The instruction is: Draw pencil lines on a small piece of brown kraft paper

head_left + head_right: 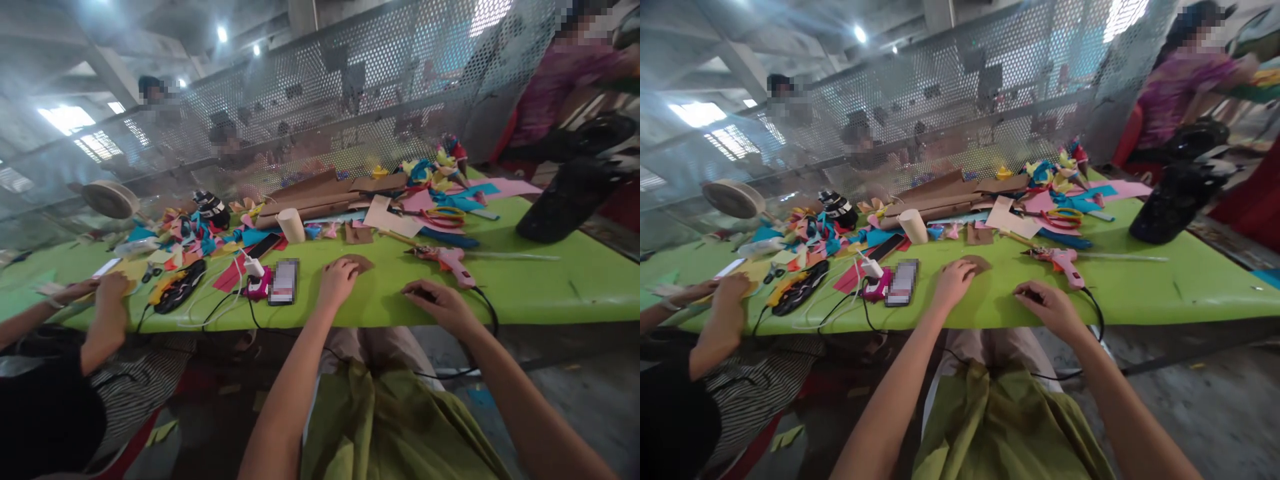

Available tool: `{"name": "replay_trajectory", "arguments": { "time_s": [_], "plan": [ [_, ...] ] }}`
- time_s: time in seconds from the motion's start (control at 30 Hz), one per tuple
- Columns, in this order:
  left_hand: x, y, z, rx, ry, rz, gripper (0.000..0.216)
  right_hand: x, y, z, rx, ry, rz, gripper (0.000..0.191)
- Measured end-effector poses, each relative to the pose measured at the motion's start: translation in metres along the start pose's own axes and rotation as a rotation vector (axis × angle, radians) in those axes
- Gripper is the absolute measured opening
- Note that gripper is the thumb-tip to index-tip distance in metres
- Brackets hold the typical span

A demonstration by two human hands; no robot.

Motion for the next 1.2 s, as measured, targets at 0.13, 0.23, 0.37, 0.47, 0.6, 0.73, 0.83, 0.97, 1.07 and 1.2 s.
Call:
{"name": "replay_trajectory", "arguments": {
  "time_s": [0.13,0.23,0.37,0.47,0.6,0.73,0.83,0.97,1.07,1.2],
  "plan": [
    [-0.002,-0.003,-0.002,0.003,-0.050,0.002,0.026,-0.002,-0.002,-0.001,0.005,0.026,0.005,0.029],
    [-0.001,-0.004,-0.002,-0.003,-0.063,0.015,0.024,-0.003,-0.005,-0.002,0.012,0.051,0.011,0.030],
    [0.002,-0.003,-0.002,-0.012,-0.074,0.037,0.024,-0.005,-0.010,-0.005,0.026,0.078,0.013,0.029],
    [0.003,-0.002,-0.001,-0.022,-0.078,0.051,0.026,-0.005,-0.012,-0.009,0.041,0.098,0.017,0.028],
    [0.004,-0.001,0.001,-0.025,-0.076,0.061,0.027,-0.005,-0.012,-0.012,0.057,0.119,0.023,0.030],
    [0.004,0.000,0.004,-0.048,-0.065,0.047,0.028,-0.006,-0.008,-0.010,0.053,0.135,0.043,0.030],
    [0.003,0.003,0.007,-0.072,-0.054,0.024,0.028,0.008,-0.005,-0.006,0.034,0.166,0.110,0.029],
    [0.005,0.007,0.008,-0.053,0.009,-0.007,0.026,0.060,-0.006,0.005,-0.024,0.300,0.297,0.030],
    [0.005,0.011,0.007,-0.027,0.034,-0.046,0.020,0.097,-0.008,0.015,-0.128,0.602,0.393,0.033],
    [0.004,0.020,0.012,-0.088,0.022,-0.108,0.022,0.100,-0.006,0.040,-0.313,0.699,0.255,0.038]
  ]
}}
Point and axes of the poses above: each hand's wrist, its own y-axis away from the middle knuckle, its own x-axis out of the back of the hand, z = x × y, the point moved 10 cm from there along -y, towards the middle knuckle, and after that the axes turned 3 degrees about x, right-handed, at the moved point
